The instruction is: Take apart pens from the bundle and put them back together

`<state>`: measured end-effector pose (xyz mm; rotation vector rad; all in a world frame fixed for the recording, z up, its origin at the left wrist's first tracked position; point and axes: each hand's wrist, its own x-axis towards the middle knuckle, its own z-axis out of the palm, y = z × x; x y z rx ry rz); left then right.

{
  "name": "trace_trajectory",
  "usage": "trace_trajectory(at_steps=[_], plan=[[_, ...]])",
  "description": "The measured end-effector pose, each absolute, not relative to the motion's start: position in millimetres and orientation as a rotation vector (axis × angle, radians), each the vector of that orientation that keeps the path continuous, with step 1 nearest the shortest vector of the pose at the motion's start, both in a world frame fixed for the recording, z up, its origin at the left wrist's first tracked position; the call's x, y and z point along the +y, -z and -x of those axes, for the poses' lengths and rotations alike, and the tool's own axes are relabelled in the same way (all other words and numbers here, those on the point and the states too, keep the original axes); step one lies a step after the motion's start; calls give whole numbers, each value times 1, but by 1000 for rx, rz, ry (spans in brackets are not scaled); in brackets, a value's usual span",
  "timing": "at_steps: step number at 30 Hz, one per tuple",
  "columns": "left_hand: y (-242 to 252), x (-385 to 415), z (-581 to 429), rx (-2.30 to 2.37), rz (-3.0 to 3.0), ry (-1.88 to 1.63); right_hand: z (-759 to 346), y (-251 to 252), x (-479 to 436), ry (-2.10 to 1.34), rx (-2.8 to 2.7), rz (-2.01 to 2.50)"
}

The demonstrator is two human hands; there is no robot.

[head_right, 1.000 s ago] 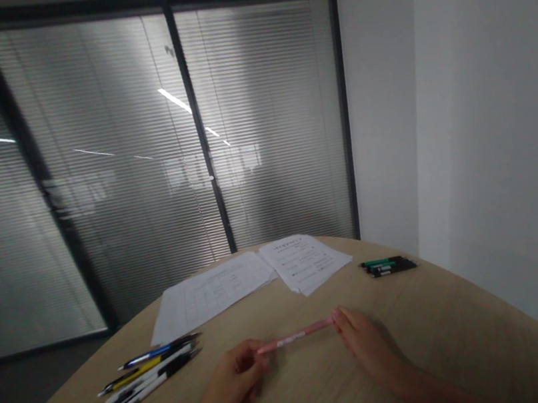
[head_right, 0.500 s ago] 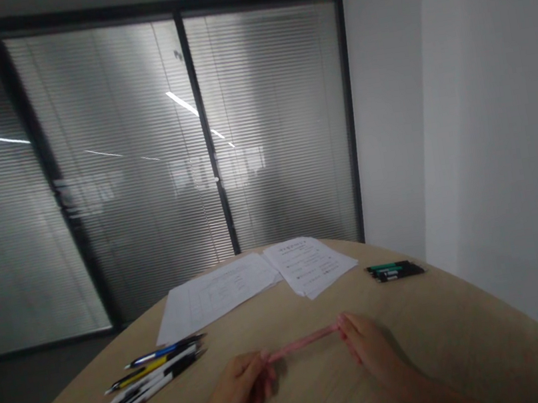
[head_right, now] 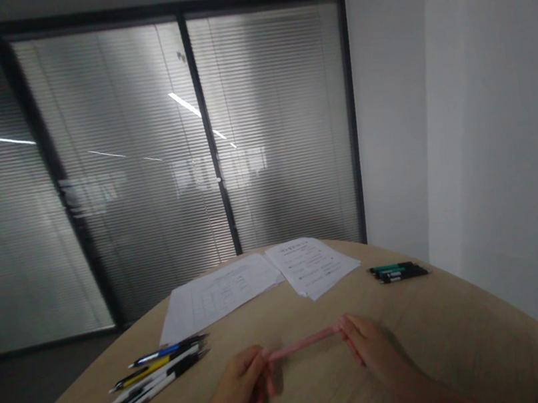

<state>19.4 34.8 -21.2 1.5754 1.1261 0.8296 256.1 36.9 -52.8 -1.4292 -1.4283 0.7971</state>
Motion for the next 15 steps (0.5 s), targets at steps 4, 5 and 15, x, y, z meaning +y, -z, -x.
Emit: trace_trajectory(at_steps=[4, 5, 15], plan=[[22, 36, -19, 1122, -1502, -858, -254, 47, 33, -747, -1529, 1414], [23, 37, -19, 1120, -1488, -876, -254, 46, 33, -727, -1565, 1409], [24, 42, -16, 1128, -1379, -1026, -255, 48, 36, -670, -1675, 1377]])
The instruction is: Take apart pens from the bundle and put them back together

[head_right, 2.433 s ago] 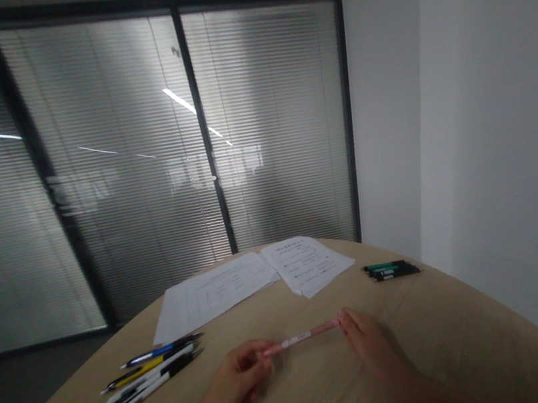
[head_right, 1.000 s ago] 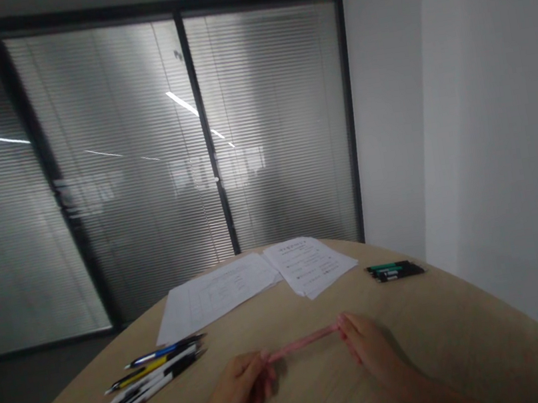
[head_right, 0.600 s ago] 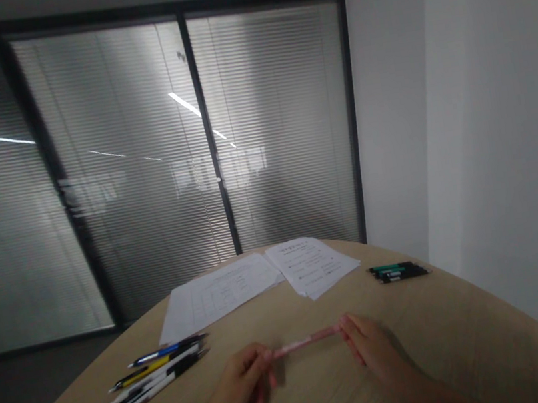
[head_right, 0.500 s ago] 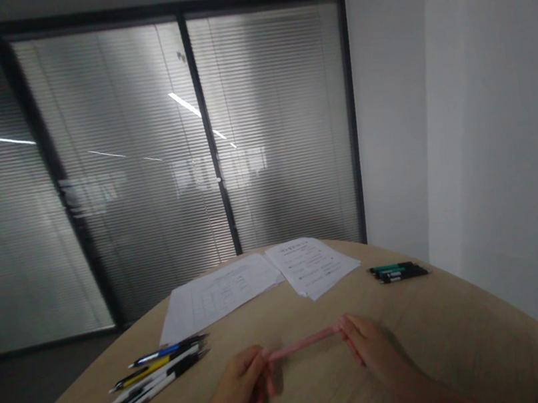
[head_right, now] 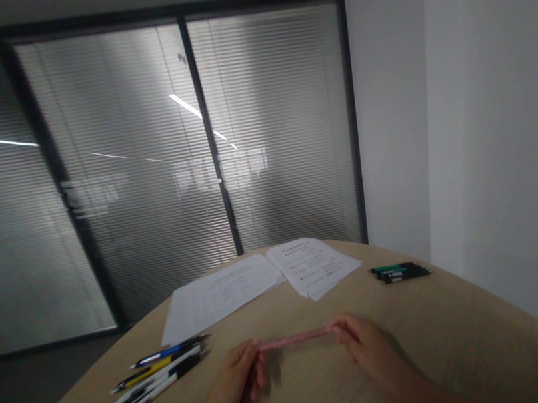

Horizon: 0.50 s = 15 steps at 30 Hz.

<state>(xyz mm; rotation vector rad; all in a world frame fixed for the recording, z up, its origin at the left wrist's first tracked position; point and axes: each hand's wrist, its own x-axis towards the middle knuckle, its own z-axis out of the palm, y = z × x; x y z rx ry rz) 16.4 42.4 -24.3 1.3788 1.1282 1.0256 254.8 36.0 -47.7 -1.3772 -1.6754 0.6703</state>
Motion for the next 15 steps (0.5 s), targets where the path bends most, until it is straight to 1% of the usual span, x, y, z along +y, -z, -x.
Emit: trace_trajectory(at_steps=[7, 13, 15], plan=[[24, 42, -16, 1156, -1399, -1033, -254, 54, 42, -822, -1576, 1282], [21, 40, -16, 1185, -1441, -988, -259, 59, 46, -763, -1587, 1378], [20, 39, -16, 1178, -1449, -986, -259, 59, 46, -794, -1599, 1389]])
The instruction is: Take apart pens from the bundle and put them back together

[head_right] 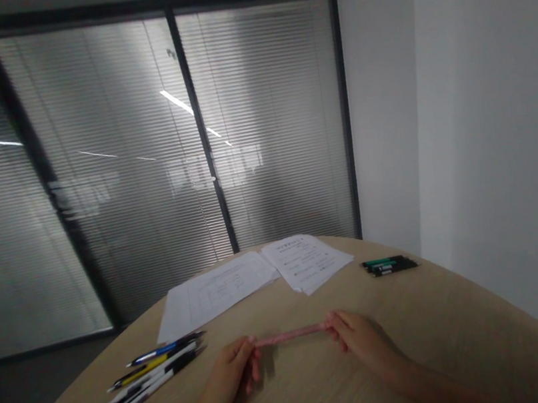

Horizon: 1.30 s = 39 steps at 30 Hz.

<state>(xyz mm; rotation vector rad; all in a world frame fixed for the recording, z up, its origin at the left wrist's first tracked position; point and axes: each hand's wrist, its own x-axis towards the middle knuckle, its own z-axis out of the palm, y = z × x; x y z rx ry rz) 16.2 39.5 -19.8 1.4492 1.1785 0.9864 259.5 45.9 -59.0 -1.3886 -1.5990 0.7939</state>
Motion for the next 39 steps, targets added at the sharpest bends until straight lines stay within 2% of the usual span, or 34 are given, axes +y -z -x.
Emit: trace_trajectory(at_steps=[9, 15, 25, 31, 39], plan=[[18, 40, -15, 1181, -1442, -992, -257, 50, 42, -742, -1679, 1378], [16, 39, -16, 1175, -1399, -1024, -250, 44, 42, -921, -1588, 1151], [7, 35, -15, 1183, -1335, -1127, -250, 37, 39, -953, -1453, 1160], [7, 37, -11, 1203, -1331, -1189, -253, 42, 45, -854, -1400, 1211], [4, 37, -12, 1213, -1300, -1218, -260, 50, 48, -450, -1646, 1473]])
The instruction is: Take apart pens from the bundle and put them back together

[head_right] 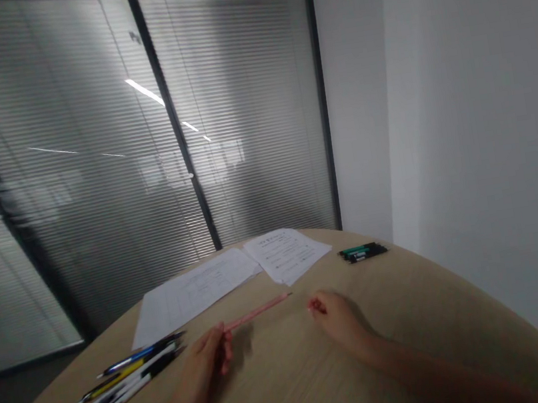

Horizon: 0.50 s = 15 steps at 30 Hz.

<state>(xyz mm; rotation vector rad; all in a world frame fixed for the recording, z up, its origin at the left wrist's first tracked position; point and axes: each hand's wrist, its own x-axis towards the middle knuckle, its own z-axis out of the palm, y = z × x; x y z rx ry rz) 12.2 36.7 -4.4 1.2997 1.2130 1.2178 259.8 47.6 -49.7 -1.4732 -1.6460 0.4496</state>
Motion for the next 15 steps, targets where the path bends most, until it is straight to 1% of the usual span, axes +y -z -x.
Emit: trace_trajectory(at_steps=[3, 5, 15], plan=[[4, 37, -12, 1219, -1321, -1209, -259, 46, 44, -303, -1768, 1482], [5, 38, -12, 1212, -1322, -1210, -259, 45, 42, -263, -1825, 1472], [5, 37, -12, 1213, -1323, -1205, -261, 53, 49, -290, -1791, 1482]])
